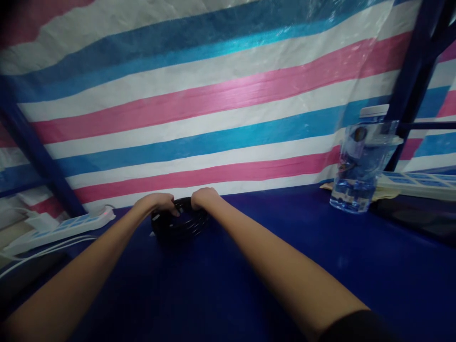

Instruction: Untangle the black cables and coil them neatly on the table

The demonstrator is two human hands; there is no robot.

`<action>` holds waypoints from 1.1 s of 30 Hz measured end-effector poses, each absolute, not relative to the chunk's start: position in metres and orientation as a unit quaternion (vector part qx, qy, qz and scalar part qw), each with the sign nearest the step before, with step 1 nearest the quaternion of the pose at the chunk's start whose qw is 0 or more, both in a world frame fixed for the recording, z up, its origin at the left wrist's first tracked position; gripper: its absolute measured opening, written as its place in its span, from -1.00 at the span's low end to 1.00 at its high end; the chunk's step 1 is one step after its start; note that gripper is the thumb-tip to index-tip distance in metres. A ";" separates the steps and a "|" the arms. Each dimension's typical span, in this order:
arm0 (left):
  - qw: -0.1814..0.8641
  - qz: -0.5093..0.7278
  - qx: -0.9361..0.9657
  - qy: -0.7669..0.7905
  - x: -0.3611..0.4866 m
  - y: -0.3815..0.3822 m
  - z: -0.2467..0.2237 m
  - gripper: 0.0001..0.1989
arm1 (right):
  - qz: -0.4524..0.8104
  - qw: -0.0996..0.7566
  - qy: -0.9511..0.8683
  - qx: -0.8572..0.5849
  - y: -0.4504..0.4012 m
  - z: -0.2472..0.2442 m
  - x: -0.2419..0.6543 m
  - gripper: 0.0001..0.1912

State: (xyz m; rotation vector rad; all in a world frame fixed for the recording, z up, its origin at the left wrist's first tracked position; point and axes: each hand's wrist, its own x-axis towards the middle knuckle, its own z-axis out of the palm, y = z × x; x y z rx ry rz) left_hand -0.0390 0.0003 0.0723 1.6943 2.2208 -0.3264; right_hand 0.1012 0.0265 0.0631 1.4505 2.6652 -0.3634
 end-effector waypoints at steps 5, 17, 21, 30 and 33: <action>0.138 -0.165 0.588 0.780 -0.027 0.009 0.069 -0.73 | -0.226 0.104 0.847 0.470 0.026 0.058 0.105 -0.67; 0.171 -0.147 0.649 0.726 0.082 0.047 0.068 -0.70 | -0.153 0.065 0.789 0.592 0.043 0.067 0.209 -0.64; 0.194 -0.122 0.653 0.721 0.102 0.051 0.077 -0.64 | -0.147 0.036 0.785 0.600 0.042 0.064 0.234 -0.63; 0.143 0.119 0.814 0.551 0.068 -0.019 0.089 -0.48 | -0.250 0.061 0.753 0.606 0.063 0.065 0.237 -0.67; 0.056 0.089 0.920 0.378 0.078 -0.045 0.066 -0.45 | -0.270 0.049 0.754 0.597 0.064 0.061 0.239 -0.67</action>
